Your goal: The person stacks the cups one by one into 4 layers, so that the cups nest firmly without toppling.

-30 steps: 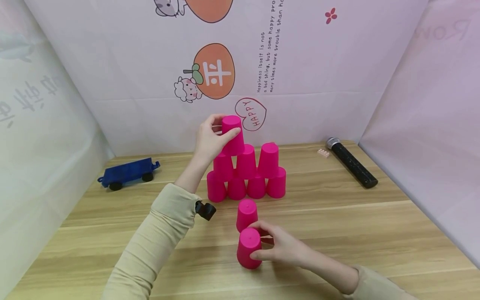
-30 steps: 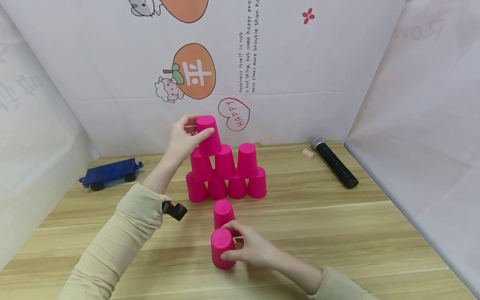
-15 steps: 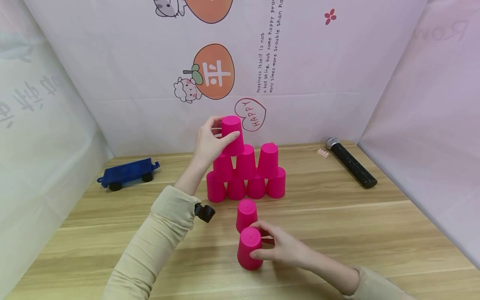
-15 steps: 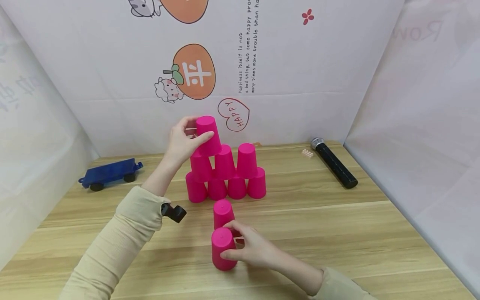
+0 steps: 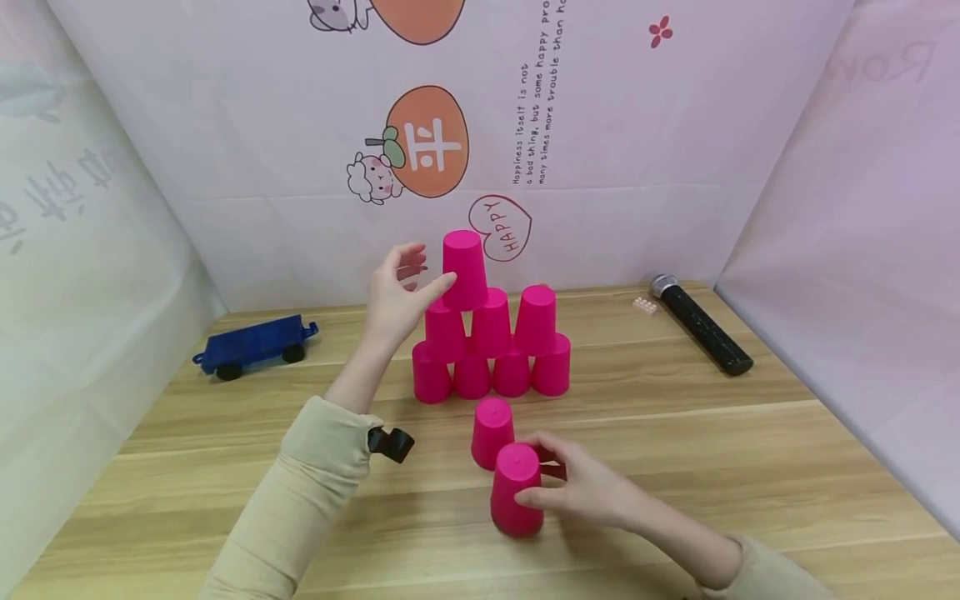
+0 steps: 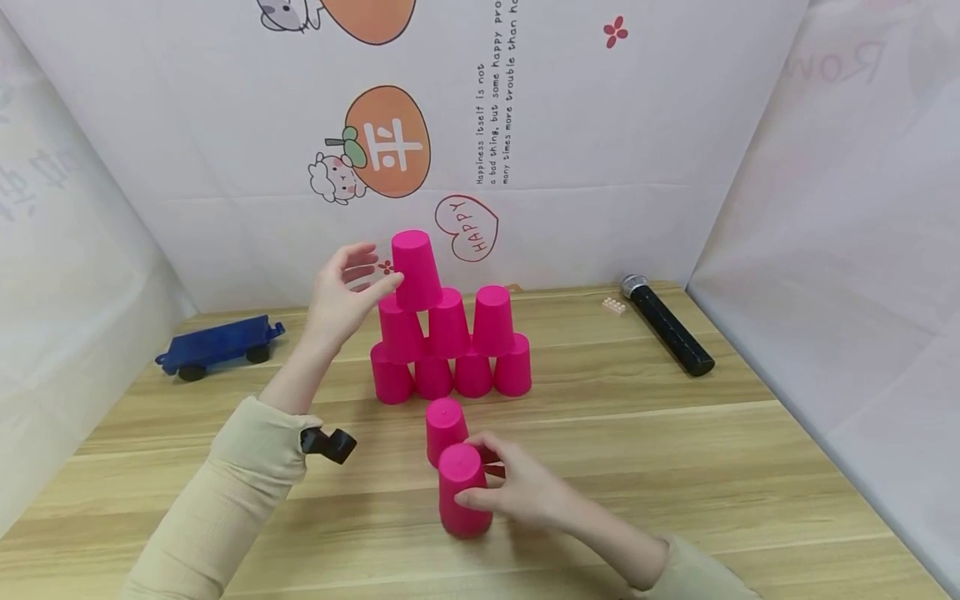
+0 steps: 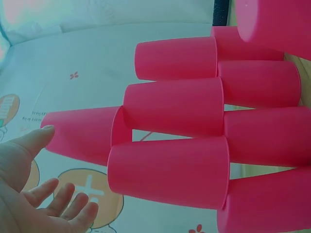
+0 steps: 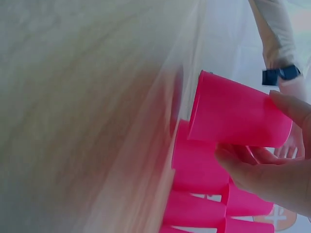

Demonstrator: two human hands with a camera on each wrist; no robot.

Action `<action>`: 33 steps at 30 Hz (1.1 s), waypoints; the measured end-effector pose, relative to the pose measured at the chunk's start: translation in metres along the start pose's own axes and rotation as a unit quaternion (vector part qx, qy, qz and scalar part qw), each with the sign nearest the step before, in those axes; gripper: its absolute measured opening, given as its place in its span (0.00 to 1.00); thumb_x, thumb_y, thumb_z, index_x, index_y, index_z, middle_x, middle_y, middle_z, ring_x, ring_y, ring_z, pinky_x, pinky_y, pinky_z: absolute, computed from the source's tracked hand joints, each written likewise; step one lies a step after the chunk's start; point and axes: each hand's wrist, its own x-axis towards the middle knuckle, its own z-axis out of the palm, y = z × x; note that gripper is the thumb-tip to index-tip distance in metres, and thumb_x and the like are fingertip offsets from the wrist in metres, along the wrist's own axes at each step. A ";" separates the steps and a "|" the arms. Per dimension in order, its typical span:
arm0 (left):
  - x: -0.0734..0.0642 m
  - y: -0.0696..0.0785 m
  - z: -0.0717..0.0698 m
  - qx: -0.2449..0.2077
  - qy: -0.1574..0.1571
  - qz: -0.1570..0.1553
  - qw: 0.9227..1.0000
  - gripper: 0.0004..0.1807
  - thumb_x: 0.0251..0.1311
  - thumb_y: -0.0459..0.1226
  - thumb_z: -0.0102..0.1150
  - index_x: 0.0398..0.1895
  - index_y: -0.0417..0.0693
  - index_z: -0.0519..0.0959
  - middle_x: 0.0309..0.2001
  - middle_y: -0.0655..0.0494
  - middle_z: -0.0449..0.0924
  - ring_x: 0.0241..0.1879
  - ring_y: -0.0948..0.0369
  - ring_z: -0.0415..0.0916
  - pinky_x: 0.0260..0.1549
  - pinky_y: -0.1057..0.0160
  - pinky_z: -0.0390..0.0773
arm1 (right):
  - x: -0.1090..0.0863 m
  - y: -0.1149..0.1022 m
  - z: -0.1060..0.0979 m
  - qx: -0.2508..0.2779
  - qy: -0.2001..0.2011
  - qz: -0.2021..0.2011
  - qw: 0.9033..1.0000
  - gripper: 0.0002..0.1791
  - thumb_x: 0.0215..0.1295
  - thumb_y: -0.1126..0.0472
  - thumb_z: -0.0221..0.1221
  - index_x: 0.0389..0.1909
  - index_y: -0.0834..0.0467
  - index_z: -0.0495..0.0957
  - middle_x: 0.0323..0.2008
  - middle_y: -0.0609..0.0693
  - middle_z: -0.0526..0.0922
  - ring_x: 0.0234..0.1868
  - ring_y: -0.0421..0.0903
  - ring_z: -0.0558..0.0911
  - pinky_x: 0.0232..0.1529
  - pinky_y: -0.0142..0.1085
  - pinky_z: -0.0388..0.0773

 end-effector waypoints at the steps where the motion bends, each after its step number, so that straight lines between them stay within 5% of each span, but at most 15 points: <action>1: -0.002 -0.001 -0.002 -0.002 0.005 -0.004 1.000 0.33 0.52 0.43 0.67 0.61 0.47 0.67 0.56 0.50 0.73 0.56 0.55 0.71 0.57 0.55 0.74 | -0.001 0.000 -0.002 -0.002 0.002 0.000 1.000 0.28 0.58 0.58 0.65 0.56 0.64 0.68 0.52 0.56 0.76 0.55 0.54 0.75 0.58 0.46 0.75; 16: -0.047 -0.025 -0.020 -0.029 0.003 -0.047 0.998 0.30 0.55 0.42 0.66 0.60 0.45 0.68 0.56 0.48 0.73 0.56 0.54 0.71 0.60 0.51 0.72 | -0.006 -0.005 -0.033 -0.062 0.120 -0.048 0.990 0.24 0.55 0.60 0.67 0.50 0.64 0.70 0.47 0.56 0.79 0.49 0.46 0.80 0.54 0.41 0.78; 23: -0.069 -0.039 -0.027 -0.027 0.005 -0.074 0.997 0.29 0.54 0.39 0.66 0.59 0.46 0.70 0.55 0.47 0.74 0.56 0.54 0.72 0.58 0.51 0.73 | -0.009 -0.015 -0.052 -0.092 0.200 -0.057 0.974 0.24 0.54 0.62 0.67 0.51 0.64 0.71 0.46 0.56 0.79 0.45 0.33 0.79 0.52 0.37 0.79; 33: -0.092 -0.061 -0.016 -0.037 -0.031 -0.096 0.994 0.29 0.52 0.39 0.68 0.58 0.42 0.70 0.55 0.43 0.74 0.56 0.49 0.72 0.58 0.48 0.73 | 0.007 -0.030 -0.081 -0.104 0.273 -0.065 0.954 0.24 0.58 0.62 0.64 0.54 0.63 0.70 0.47 0.56 0.79 0.44 0.31 0.77 0.48 0.24 0.77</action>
